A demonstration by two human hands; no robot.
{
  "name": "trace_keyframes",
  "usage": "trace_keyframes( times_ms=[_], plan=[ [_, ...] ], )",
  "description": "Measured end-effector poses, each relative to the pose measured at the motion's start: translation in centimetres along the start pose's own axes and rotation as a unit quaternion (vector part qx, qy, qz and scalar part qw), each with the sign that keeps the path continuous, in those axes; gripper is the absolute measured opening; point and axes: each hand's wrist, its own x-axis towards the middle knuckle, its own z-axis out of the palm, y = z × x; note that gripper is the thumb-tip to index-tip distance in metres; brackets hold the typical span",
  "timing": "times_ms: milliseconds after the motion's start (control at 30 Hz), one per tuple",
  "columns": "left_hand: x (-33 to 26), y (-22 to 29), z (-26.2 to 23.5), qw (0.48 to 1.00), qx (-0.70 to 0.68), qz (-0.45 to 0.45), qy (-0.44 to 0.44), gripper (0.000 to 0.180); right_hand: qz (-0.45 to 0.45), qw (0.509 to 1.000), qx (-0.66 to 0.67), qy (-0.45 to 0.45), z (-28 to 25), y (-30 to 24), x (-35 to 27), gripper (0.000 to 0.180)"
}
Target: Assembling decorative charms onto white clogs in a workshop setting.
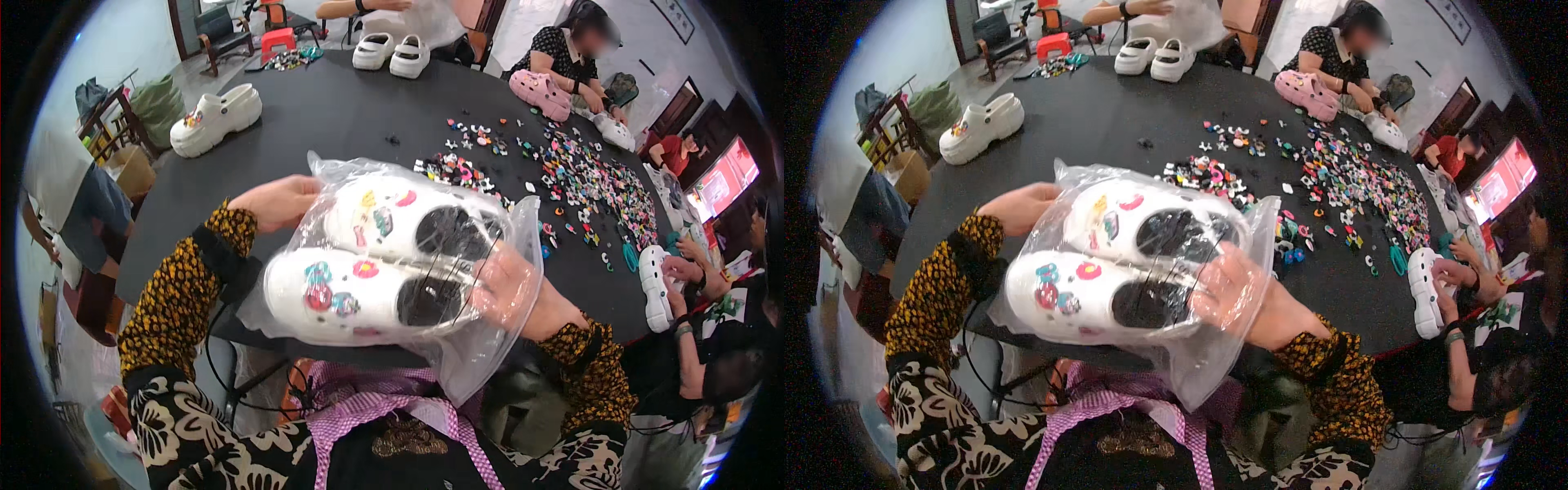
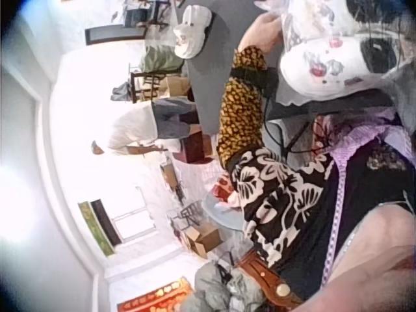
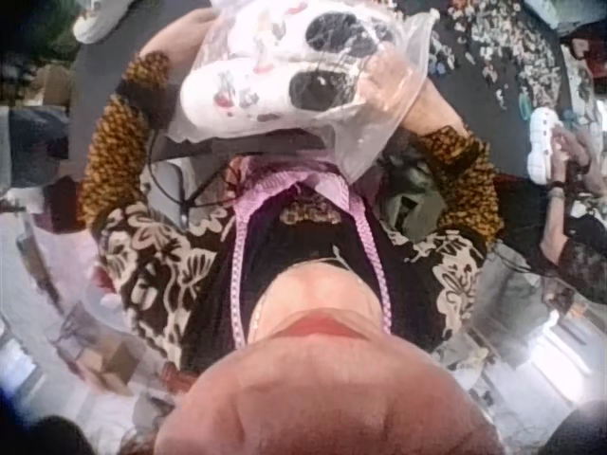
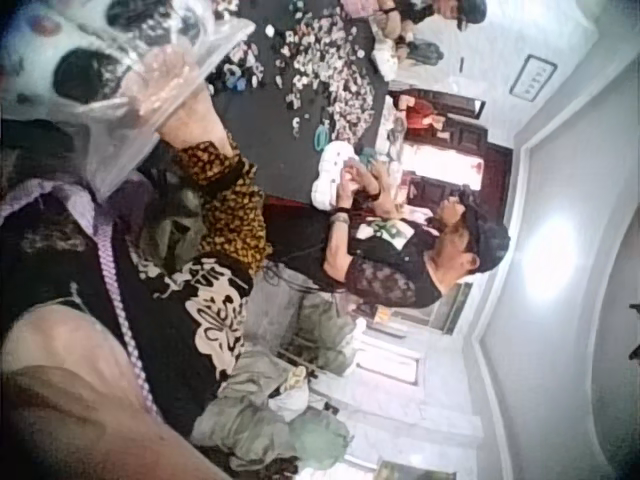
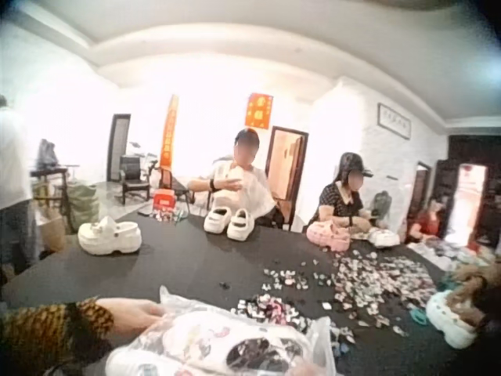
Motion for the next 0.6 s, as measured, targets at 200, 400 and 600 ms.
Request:
trace_keyframes(
  times_ms=[200, 400, 600],
  plan=[
    [1.3, -0.8, -1.5, 0.99, -0.056, -0.027, 0.128, 0.012, 0.056, 0.996, 0.064, 0.013, 0.6, 0.8, -0.5, 0.025],
    [0.9, -0.9, -3.3, 0.945, -0.15, -0.025, 0.288, 0.017, 0.09, 0.991, 0.097, 0.006, -0.9, 1.3, -1.8, 0.034],
    [0.3, -2.0, -7.3, 0.93, -0.114, 0.031, 0.347, 0.011, 0.137, 0.987, 0.043, 0.071, -2.1, 2.4, -3.4, 0.025]
  ],
)
